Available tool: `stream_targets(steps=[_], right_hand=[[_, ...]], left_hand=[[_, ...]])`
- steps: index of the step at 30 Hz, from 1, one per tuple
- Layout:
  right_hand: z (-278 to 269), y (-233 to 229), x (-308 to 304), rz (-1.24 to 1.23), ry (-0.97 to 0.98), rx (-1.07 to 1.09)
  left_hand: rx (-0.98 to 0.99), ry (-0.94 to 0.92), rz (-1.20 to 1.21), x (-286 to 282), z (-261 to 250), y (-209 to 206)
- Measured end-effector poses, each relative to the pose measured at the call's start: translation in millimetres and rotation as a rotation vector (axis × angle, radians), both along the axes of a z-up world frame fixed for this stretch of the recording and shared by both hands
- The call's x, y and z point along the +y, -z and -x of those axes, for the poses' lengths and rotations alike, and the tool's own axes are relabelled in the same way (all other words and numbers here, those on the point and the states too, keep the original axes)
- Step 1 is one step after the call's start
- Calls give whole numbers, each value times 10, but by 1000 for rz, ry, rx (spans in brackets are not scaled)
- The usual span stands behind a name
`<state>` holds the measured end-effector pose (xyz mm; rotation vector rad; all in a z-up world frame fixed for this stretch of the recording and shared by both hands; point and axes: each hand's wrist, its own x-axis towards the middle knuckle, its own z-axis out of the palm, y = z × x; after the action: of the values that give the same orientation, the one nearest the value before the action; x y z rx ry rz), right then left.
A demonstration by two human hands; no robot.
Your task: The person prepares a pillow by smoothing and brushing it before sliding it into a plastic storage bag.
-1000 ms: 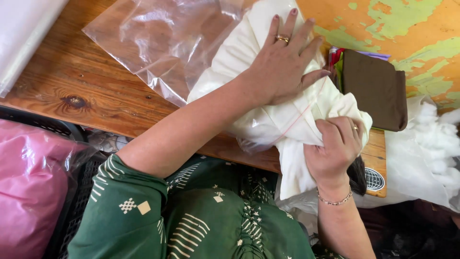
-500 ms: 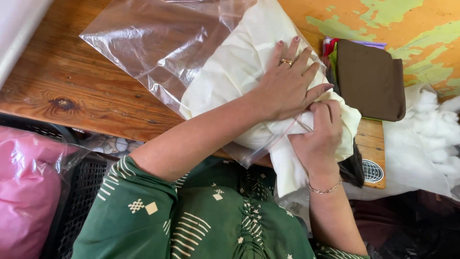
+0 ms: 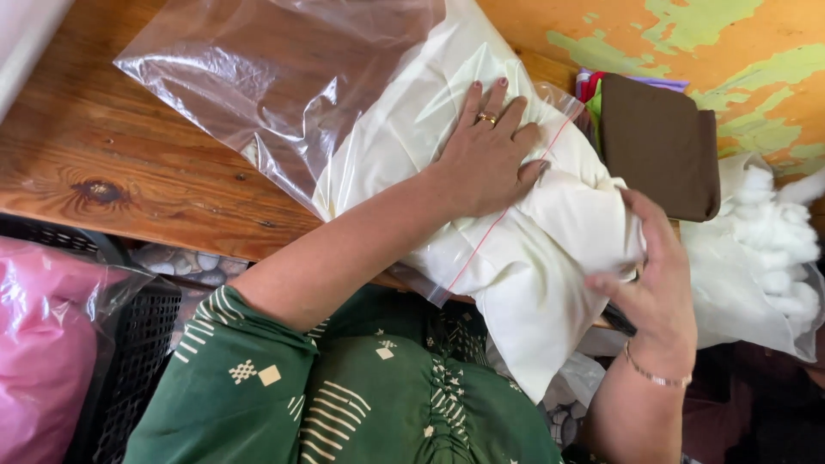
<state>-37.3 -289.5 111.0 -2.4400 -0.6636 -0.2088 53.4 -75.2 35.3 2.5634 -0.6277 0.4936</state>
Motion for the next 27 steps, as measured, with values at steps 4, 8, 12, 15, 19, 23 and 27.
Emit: stream_targets(steps=[4, 8, 12, 15, 19, 23, 27], right_hand=[[520, 45, 293, 321, 34, 159], [465, 232, 353, 328, 341, 94], [280, 391, 275, -39, 289, -228], [155, 540, 387, -92, 193, -367], [11, 628, 694, -215, 200, -259], [-89, 583, 643, -128, 119, -239], [-238, 482, 611, -9, -11, -224]], left_hand=[[107, 9, 0, 34, -63, -128], [223, 57, 60, 46, -31, -297], [148, 61, 41, 2, 33, -434], [203, 35, 112, -85, 83, -593], [163, 4, 183, -275, 148, -680], [104, -35, 148, -404, 245, -730], [-2, -128, 92, -362, 222, -681]])
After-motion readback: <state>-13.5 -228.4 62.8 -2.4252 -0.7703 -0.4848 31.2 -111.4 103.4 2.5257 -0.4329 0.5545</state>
